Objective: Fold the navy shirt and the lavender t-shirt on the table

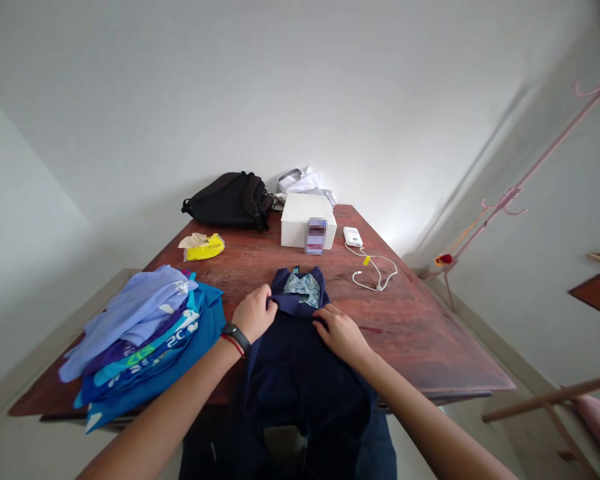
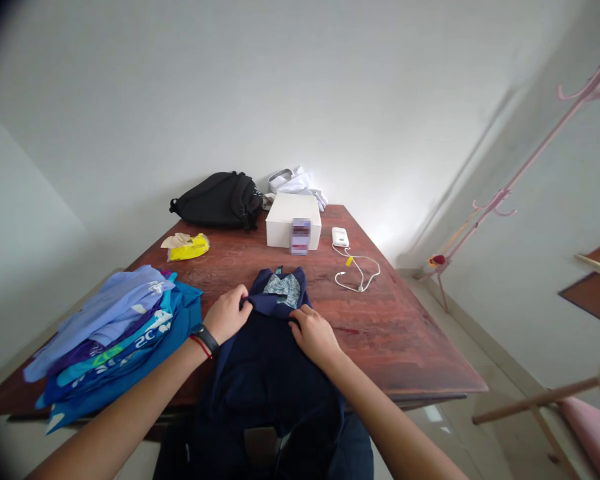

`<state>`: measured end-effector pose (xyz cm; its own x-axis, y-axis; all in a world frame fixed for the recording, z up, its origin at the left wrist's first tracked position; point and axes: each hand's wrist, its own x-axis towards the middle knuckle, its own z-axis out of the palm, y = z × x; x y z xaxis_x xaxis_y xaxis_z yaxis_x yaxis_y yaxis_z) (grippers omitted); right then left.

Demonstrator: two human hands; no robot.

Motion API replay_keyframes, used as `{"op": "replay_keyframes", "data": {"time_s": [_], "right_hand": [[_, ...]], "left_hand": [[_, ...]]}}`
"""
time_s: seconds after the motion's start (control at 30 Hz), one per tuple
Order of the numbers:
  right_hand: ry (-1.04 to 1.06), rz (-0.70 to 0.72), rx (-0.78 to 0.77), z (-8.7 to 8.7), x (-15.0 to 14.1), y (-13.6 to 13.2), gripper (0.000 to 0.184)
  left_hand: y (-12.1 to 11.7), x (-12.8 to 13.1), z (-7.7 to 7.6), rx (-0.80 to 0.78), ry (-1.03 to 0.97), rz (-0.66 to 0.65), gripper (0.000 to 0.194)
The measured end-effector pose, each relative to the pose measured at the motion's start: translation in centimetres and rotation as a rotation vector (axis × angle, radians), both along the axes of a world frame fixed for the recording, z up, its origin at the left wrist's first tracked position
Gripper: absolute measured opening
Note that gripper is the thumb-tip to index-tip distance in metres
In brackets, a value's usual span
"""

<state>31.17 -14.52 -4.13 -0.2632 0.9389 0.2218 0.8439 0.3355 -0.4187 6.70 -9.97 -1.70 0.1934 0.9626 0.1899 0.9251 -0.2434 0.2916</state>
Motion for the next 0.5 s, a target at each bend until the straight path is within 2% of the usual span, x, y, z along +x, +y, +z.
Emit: {"op": "replay_keyframes", "data": {"time_s": [0.07,0.17,0.23,0.3,0.4,0.43,0.5], "right_hand": [[0.063,-0.051,0.014,0.2,0.5,0.9,0.019],[0.169,-0.241,0.017,0.3,2.7,2.0,0.015],[0.178,-0.380,0.000,0.0,5.1,2.3,0.014],[0.123,-0.479,-0.024,-0.5,7.8,2.3,0.012],[0.040,-0.547,-0.066,-1.4,10.9,2.0,0.011],[0.023,-0.550,-0.061,-1.6,11.4,1.8,0.016],[0.001,-0.522,-0.018,-1.7,11.6,1.5,0.030]], "left_hand": [[1.0,-2.5,0.6,-0.025,0.012,0.091,0.004],[1.5,-6.2,0.7,-0.081,0.080,0.183,0.004],[1.3,-8.0,0.3,-0.086,0.101,0.192,0.005],[0.9,-8.8,-0.1,-0.038,0.109,0.166,0.015],[0.5,-7.9,-0.3,0.133,0.085,0.075,0.037],[0.4,-7.2,-0.2,0.193,0.063,0.007,0.044],[0.2,-5.4,0.3,0.273,0.015,-0.215,0.055]]}}
